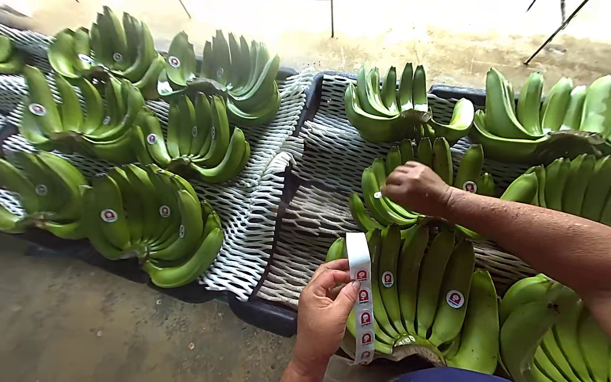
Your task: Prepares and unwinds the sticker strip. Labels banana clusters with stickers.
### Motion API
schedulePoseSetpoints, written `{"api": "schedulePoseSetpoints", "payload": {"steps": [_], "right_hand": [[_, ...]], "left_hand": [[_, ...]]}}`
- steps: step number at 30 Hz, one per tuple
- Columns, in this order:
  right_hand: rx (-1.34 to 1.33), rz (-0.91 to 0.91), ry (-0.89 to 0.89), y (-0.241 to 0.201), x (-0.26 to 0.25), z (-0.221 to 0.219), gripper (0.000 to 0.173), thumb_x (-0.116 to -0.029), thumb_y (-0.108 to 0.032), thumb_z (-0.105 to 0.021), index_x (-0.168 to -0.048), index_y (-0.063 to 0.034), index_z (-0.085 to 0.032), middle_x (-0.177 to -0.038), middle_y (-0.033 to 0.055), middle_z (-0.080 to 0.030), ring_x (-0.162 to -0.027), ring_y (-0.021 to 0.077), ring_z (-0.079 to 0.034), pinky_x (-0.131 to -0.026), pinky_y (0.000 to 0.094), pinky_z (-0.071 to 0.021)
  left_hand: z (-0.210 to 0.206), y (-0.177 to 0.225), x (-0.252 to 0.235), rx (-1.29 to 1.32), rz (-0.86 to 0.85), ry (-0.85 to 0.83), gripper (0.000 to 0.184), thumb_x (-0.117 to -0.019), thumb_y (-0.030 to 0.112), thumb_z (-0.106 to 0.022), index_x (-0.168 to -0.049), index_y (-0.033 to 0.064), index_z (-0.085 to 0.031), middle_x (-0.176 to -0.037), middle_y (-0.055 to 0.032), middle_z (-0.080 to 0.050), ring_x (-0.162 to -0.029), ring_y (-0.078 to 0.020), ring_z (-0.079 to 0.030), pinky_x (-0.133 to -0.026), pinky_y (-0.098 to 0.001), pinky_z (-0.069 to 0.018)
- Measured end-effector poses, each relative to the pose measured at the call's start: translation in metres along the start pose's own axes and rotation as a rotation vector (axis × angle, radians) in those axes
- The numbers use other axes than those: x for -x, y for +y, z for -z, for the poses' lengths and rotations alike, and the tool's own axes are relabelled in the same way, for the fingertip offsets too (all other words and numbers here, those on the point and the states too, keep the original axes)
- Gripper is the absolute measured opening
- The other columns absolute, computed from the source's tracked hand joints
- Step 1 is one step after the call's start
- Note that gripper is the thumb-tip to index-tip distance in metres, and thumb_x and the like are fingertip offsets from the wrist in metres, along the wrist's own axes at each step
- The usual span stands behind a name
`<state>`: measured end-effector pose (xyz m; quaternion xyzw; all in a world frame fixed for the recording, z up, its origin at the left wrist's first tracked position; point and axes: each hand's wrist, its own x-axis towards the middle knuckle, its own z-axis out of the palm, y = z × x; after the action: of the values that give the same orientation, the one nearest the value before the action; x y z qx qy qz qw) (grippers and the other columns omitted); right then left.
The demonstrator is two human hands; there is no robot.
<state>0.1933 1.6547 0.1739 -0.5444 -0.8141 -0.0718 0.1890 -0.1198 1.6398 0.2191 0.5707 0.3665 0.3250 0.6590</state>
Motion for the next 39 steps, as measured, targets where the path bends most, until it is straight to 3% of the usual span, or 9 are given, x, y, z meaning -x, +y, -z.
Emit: {"api": "schedulePoseSetpoints", "payload": {"steps": [5,7,11,16,23,29,32,35,39], "right_hand": [[-0.022,-0.016,-0.522,-0.014,-0.004,0.027,0.032,-0.0867,0.013,-0.067,-0.113,-0.0018,-0.076,-0.098,0.0175,-0.072,-0.096,0.0365,-0.070,-0.087,0.0518,-0.0550],[-0.024,0.031,-0.483,-0.012,0.005,0.027,0.033,-0.0809,0.014,-0.071,-0.108,-0.0035,-0.078,-0.094,0.0165,-0.072,-0.091,0.0366,-0.070,-0.082,0.0524,-0.0565],[-0.147,-0.007,-0.348,-0.022,0.008,0.047,0.027,-0.0849,0.011,-0.068,-0.104,-0.0051,-0.079,-0.097,0.0180,-0.073,-0.091,0.0376,-0.070,-0.079,0.0536,-0.0563],[-0.298,-0.016,0.121,-0.092,-0.017,0.088,0.024,-0.0990,-0.025,-0.059,-0.096,-0.0093,-0.077,-0.086,0.0034,-0.072,-0.084,0.0145,-0.067,-0.075,0.0268,-0.0535],[-0.230,-0.179,0.051,-0.102,-0.020,0.085,0.021,-0.0930,-0.022,-0.061,-0.085,-0.0091,-0.075,-0.076,0.0039,-0.069,-0.071,0.0146,-0.066,-0.064,0.0260,-0.0527],[-0.698,-0.259,-0.187,-0.061,-0.033,0.097,0.014,-0.0922,-0.010,-0.066,-0.088,-0.0029,-0.077,-0.077,0.0019,-0.069,-0.070,-0.0016,-0.060,-0.064,0.0132,-0.0483],[-0.607,-0.395,-0.078,0.005,-0.054,0.099,0.009,-0.0923,-0.013,-0.072,-0.090,-0.0067,-0.078,-0.082,0.0010,-0.073,-0.074,0.0055,-0.066,-0.069,0.0278,-0.0569],[-0.159,-0.635,-0.061,0.092,-0.078,0.096,0.016,-0.0959,-0.013,-0.069,-0.096,0.0005,-0.077,-0.094,0.0215,-0.072,-0.092,0.0391,-0.069,-0.082,0.0631,-0.0512],[0.236,-0.837,-0.320,0.165,-0.085,0.070,0.019,-0.0997,-0.006,-0.059,-0.104,0.0078,-0.072,-0.116,0.0326,-0.066,-0.116,0.0526,-0.061,-0.093,0.0687,-0.0464]], "left_hand": [[-0.003,0.003,-0.007,0.088,0.035,0.023,0.013,-0.0890,-0.010,-0.062,-0.095,-0.0007,-0.069,-0.086,-0.0004,-0.073,-0.075,-0.0046,-0.070,-0.071,-0.0210,-0.0607],[-0.006,0.005,-0.011,0.105,0.048,0.041,0.013,-0.0904,-0.010,-0.061,-0.095,0.0001,-0.069,-0.083,0.0003,-0.073,-0.072,-0.0043,-0.070,-0.069,-0.0204,-0.0602],[-0.014,0.014,-0.023,0.117,-0.014,0.072,0.014,-0.0907,-0.009,-0.062,-0.103,-0.0026,-0.065,-0.086,-0.0010,-0.073,-0.076,-0.0058,-0.071,-0.071,-0.0225,-0.0613],[-0.027,0.026,-0.038,0.049,-0.061,0.062,0.044,-0.0902,-0.005,-0.065,-0.130,-0.0054,-0.046,-0.083,-0.0012,-0.072,-0.071,-0.0050,-0.071,-0.068,-0.0216,-0.0603],[-0.037,0.004,-0.039,-0.243,-0.500,-0.104,0.052,-0.0901,-0.002,-0.065,-0.137,-0.0151,-0.046,-0.102,-0.0127,-0.072,-0.094,-0.0088,-0.070,-0.086,-0.0231,-0.0571],[-0.032,-0.004,-0.047,-0.226,-0.537,-0.107,0.048,-0.0914,-0.006,-0.062,-0.138,-0.0103,-0.049,-0.105,-0.0075,-0.075,-0.098,-0.0057,-0.071,-0.091,-0.0220,-0.0570],[-0.025,-0.001,-0.047,-0.038,-0.353,-0.081,0.055,-0.0876,-0.012,-0.062,-0.139,-0.0132,-0.043,-0.112,-0.0077,-0.074,-0.098,-0.0077,-0.072,-0.088,-0.0251,-0.0601],[-0.021,0.007,-0.047,0.146,-0.122,0.010,0.062,-0.0835,-0.020,-0.059,-0.141,-0.0109,-0.037,-0.114,-0.0065,-0.071,-0.095,-0.0107,-0.072,-0.084,-0.0281,-0.0618],[-0.016,0.011,-0.047,0.186,-0.082,0.016,0.042,-0.0848,-0.020,-0.060,-0.122,-0.0011,-0.057,-0.110,0.0009,-0.073,-0.099,-0.0082,-0.072,-0.087,-0.0280,-0.0615]]}}
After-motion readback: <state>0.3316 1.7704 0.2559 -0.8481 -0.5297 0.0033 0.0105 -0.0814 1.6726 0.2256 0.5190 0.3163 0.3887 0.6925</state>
